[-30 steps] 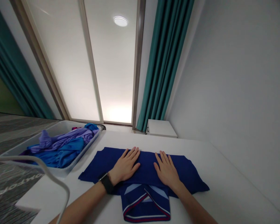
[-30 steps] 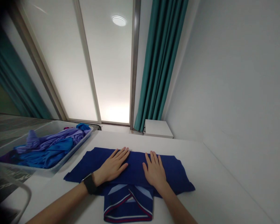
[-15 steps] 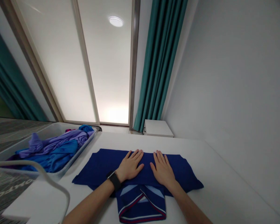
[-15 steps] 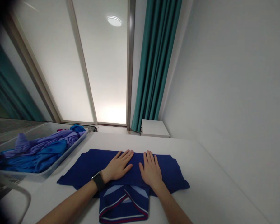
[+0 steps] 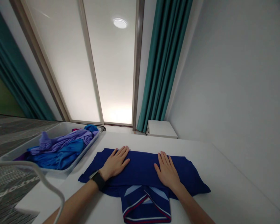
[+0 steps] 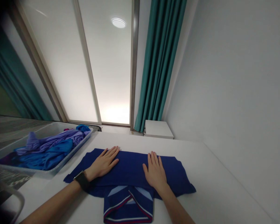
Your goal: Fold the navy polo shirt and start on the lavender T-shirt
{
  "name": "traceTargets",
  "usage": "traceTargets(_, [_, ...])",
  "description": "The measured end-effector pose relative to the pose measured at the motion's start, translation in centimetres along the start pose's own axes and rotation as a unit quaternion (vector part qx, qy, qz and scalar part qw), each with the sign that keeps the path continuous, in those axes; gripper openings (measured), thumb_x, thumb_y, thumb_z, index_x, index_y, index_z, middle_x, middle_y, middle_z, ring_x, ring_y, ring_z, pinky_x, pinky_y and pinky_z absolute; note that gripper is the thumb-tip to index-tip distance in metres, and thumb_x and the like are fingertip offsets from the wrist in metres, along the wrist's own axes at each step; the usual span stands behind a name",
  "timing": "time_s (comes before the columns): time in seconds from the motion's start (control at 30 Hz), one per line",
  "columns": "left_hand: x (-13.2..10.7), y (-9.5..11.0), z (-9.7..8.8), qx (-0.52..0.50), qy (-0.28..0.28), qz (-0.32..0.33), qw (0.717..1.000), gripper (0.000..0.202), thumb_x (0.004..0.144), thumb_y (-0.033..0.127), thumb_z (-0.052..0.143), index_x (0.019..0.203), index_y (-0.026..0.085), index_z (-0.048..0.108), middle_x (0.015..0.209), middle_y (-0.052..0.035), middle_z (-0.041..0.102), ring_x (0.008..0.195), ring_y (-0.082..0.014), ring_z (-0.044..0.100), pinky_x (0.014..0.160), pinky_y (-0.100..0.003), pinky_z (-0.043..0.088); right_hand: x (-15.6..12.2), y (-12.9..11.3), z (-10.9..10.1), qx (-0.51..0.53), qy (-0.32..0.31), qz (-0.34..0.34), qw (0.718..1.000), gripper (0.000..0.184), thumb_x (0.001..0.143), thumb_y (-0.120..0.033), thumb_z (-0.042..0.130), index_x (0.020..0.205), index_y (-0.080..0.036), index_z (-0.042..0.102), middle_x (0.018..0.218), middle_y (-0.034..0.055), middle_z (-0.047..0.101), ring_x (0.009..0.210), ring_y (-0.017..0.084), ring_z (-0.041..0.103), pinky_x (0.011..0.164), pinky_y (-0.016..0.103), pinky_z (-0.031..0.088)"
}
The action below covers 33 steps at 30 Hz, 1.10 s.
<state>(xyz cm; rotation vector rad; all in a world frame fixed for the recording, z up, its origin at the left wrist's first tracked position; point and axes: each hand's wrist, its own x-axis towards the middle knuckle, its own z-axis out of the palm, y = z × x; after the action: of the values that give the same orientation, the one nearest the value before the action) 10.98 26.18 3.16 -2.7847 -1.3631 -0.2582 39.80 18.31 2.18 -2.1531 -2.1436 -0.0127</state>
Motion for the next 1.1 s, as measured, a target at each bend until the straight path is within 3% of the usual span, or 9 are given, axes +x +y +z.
traceTargets(0.17, [-1.5, -2.1, -0.6, 0.003, -0.007, -0.046, 0.999, 0.060, 0.099, 0.052, 0.027, 0.150, 0.020, 0.034, 0.154, -0.0075, 0.036, 0.142, -0.0230, 0.033, 0.117, -0.043, 0.023, 0.0, 0.1, 0.4, 0.001, 0.004, 0.003, 1.000, 0.069, 0.097, -0.050, 0.024, 0.150, -0.006, 0.029, 0.159, 0.0128, 0.020, 0.148, 0.024, 0.012, 0.120, 0.044, 0.008])
traceTargets(0.67, [0.7, -2.8, -0.2, 0.007, -0.002, -0.098, 0.995, 0.057, 0.099, 0.047, 0.030, 0.148, 0.018, 0.037, 0.153, -0.0087, 0.039, 0.142, -0.0229, 0.033, 0.117, -0.045, 0.023, 3.2, 0.6, 0.9, -0.004, 0.018, 0.003, 1.000, 0.069, 0.097, -0.048, 0.025, 0.149, -0.004, 0.031, 0.158, 0.0156, 0.023, 0.148, 0.024, 0.012, 0.119, 0.044, 0.006])
traceTargets(0.9, [0.6, -2.9, 0.2, 0.012, 0.015, -0.096, 0.995, 0.056, 0.099, 0.047, 0.031, 0.147, 0.019, 0.038, 0.152, -0.0079, 0.040, 0.142, -0.0220, 0.034, 0.117, -0.044, 0.025, 2.8, 0.9, 1.4, -0.004, 0.036, 0.021, 0.999, 0.071, 0.097, -0.051, 0.022, 0.150, -0.004, 0.028, 0.158, 0.0162, 0.022, 0.147, 0.025, 0.013, 0.119, 0.045, 0.007])
traceTargets(1.1, [0.5, -2.8, 0.0, 0.016, 0.031, -0.115, 0.993, 0.054, 0.099, 0.046, 0.030, 0.144, 0.019, 0.043, 0.149, -0.0086, 0.044, 0.140, -0.0231, 0.037, 0.117, -0.045, 0.025, 1.8, 3.0, 0.9, -0.038, 0.028, 0.063, 0.997, 0.071, 0.097, -0.050, 0.022, 0.150, -0.004, 0.029, 0.157, 0.0153, 0.025, 0.147, 0.027, 0.017, 0.118, 0.047, 0.008])
